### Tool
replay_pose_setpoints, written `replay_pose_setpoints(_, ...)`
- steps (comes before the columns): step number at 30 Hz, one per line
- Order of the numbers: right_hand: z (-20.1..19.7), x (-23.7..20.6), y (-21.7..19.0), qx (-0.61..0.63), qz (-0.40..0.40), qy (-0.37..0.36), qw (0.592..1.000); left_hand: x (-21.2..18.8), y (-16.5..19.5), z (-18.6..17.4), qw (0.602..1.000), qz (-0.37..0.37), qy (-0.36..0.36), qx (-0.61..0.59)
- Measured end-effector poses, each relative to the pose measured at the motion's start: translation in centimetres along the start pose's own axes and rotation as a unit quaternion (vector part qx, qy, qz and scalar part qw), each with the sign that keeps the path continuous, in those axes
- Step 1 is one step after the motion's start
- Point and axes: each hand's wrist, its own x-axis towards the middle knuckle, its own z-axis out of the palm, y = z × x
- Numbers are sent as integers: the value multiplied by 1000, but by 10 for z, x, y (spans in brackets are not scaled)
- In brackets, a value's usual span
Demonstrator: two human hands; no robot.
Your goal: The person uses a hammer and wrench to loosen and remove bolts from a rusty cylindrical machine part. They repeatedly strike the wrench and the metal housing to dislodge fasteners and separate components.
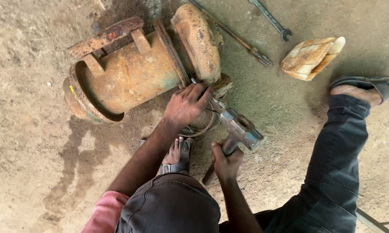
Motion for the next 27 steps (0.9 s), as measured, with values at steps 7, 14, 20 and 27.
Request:
replay_pose_setpoints(7,2,0,-6,160,17,86,983,0,0,4,999,11,33,40)
replay_pose_setpoints(14,1,3,-16,76,152,36,985,1,-4,16,999,-24,-44,17)
replay_pose_setpoints(20,-3,3,-14,194,31,114,974,0,-5,23,996,-33,-75,37)
replay_pose_setpoints(27,3,3,-8,29,64,-4,998,-1,-9,26,997,-32,-69,26)
